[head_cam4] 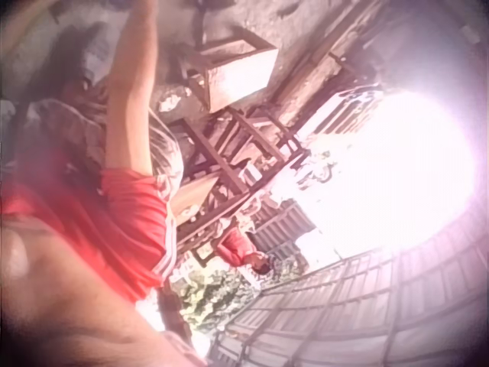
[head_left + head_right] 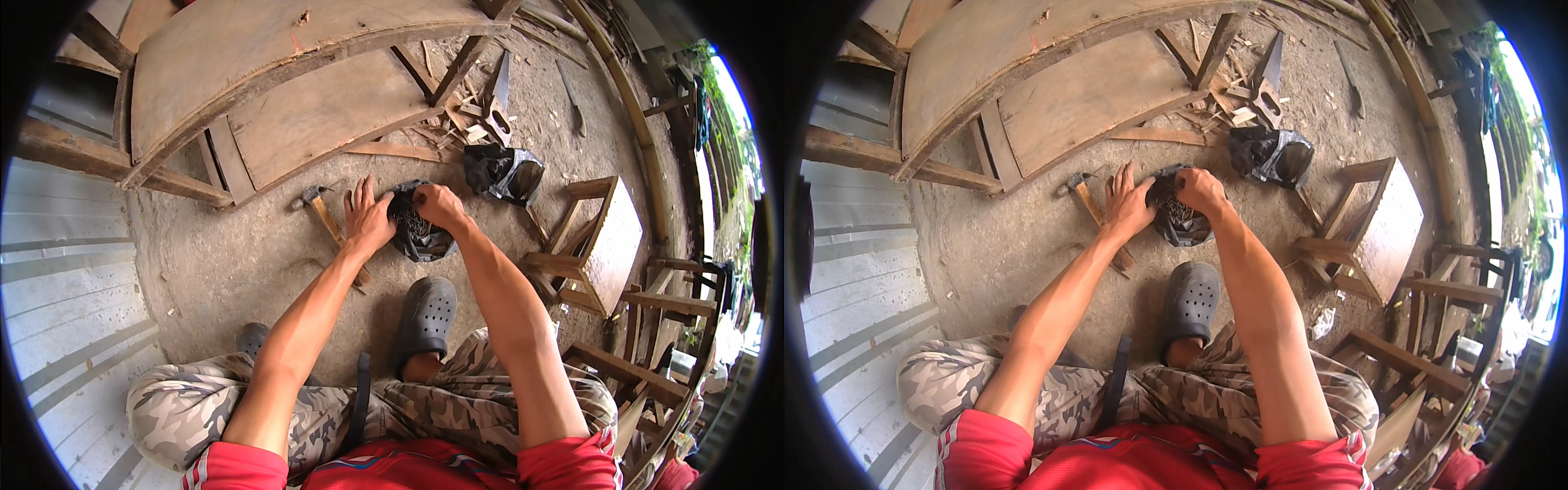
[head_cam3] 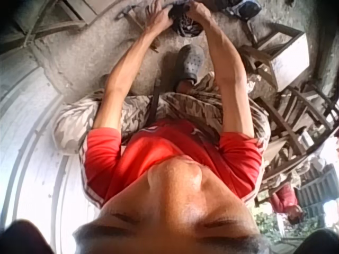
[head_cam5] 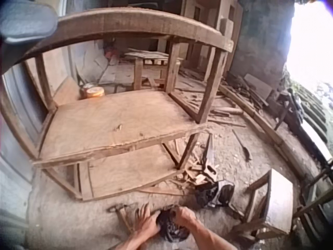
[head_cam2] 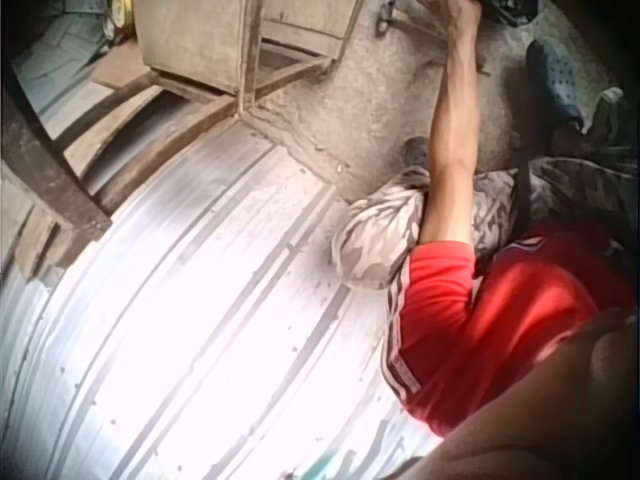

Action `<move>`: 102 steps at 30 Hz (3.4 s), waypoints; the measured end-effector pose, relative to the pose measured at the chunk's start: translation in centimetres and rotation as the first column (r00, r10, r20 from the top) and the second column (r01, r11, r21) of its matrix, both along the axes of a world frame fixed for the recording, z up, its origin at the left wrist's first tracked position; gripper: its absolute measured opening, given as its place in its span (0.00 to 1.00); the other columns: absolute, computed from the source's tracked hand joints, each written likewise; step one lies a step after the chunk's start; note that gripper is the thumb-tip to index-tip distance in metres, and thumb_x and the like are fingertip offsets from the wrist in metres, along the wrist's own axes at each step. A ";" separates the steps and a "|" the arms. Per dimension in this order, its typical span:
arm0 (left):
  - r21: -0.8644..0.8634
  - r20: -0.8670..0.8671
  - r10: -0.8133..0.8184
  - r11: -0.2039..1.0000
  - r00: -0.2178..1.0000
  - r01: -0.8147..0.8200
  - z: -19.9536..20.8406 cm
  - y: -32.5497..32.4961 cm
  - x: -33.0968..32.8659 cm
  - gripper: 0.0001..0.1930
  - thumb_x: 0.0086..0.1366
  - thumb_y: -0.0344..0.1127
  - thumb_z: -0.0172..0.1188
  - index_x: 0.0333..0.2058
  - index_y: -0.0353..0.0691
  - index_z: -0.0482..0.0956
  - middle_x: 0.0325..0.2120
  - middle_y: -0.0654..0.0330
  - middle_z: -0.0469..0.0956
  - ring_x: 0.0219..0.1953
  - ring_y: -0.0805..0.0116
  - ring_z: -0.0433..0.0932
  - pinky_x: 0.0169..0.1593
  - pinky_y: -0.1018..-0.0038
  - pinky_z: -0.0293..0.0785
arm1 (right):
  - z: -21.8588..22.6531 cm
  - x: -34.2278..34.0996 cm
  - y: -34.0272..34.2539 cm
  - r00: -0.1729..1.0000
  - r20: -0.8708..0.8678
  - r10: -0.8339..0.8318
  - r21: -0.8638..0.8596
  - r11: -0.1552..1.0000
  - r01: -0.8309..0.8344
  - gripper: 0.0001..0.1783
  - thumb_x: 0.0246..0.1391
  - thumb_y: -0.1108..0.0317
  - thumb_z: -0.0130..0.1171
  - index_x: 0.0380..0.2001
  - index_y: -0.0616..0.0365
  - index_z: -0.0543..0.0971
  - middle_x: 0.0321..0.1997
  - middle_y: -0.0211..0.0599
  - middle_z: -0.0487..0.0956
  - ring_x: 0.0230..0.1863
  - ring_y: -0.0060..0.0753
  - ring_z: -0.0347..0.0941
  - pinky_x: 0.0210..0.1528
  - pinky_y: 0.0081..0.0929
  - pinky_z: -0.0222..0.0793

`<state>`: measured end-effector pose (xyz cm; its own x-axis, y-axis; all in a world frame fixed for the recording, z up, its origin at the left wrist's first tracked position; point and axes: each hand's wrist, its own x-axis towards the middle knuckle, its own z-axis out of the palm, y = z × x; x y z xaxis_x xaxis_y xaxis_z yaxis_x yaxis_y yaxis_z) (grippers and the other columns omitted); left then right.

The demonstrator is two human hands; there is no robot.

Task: The person assembles a wooden stool by hammering nails into the frame and attaching a curved wooden panel. They repeatedly pick up nails from a black bag and use a hammer to secure the pieces together.

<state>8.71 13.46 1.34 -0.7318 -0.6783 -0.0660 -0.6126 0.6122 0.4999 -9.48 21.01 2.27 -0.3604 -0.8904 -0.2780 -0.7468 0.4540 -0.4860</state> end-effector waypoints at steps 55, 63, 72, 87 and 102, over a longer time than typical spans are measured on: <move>0.091 -0.081 0.024 0.996 0.996 -0.017 -0.6 -0.1 0.7 0.22 0.52 0.30 0.65 0.49 0.51 0.83 0.64 0.54 0.64 0.68 0.53 0.58 0.68 0.48 0.53 | 2.4 -1.8 -1.9 0.978 0.208 -0.032 0.310 0.950 -0.035 0.14 0.40 0.65 0.62 0.34 0.51 0.88 0.22 0.42 0.82 0.21 0.36 0.80 0.27 0.33 0.78; 0.099 0.028 0.062 0.993 0.998 -0.064 -0.3 0.3 0.6 0.22 0.55 0.34 0.66 0.50 0.52 0.83 0.68 0.51 0.58 0.70 0.50 0.52 0.70 0.44 0.47 | 0.2 -0.9 -1.1 0.999 0.048 -0.005 0.179 0.984 -0.004 0.12 0.40 0.62 0.65 0.31 0.50 0.88 0.30 0.46 0.85 0.33 0.46 0.83 0.41 0.36 0.78; 0.203 0.145 0.151 0.963 0.978 -0.178 0.4 -0.2 0.5 0.28 0.53 0.39 0.69 0.56 0.57 0.79 0.72 0.53 0.47 0.74 0.50 0.41 0.71 0.42 0.43 | 0.3 0.0 -1.2 0.999 0.039 0.033 0.135 0.990 -0.038 0.14 0.42 0.61 0.65 0.35 0.47 0.86 0.35 0.42 0.85 0.41 0.48 0.82 0.44 0.40 0.77; 0.163 0.072 0.060 0.984 0.996 -0.071 -0.7 -1.5 2.1 0.25 0.50 0.21 0.58 0.46 0.54 0.82 0.70 0.49 0.51 0.73 0.46 0.44 0.71 0.44 0.41 | 0.2 2.3 -0.9 0.941 0.063 0.334 -0.073 0.941 -0.329 0.12 0.45 0.61 0.64 0.36 0.48 0.82 0.34 0.41 0.83 0.39 0.49 0.80 0.42 0.42 0.76; 0.034 0.029 0.134 0.990 0.991 -0.135 -0.9 -0.2 1.9 0.08 0.53 0.38 0.67 0.33 0.51 0.87 0.69 0.54 0.56 0.73 0.50 0.47 0.72 0.46 0.41 | -0.4 3.0 -0.4 0.940 -0.066 0.335 -0.060 0.939 -0.339 0.12 0.47 0.60 0.62 0.34 0.52 0.83 0.39 0.37 0.82 0.43 0.46 0.79 0.44 0.40 0.77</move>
<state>10.61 13.23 0.45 -0.6320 -0.7671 -0.1104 -0.7013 0.5055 0.5026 -6.52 20.66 1.89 -0.0488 -0.9786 -0.1997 -0.8758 0.1380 -0.4625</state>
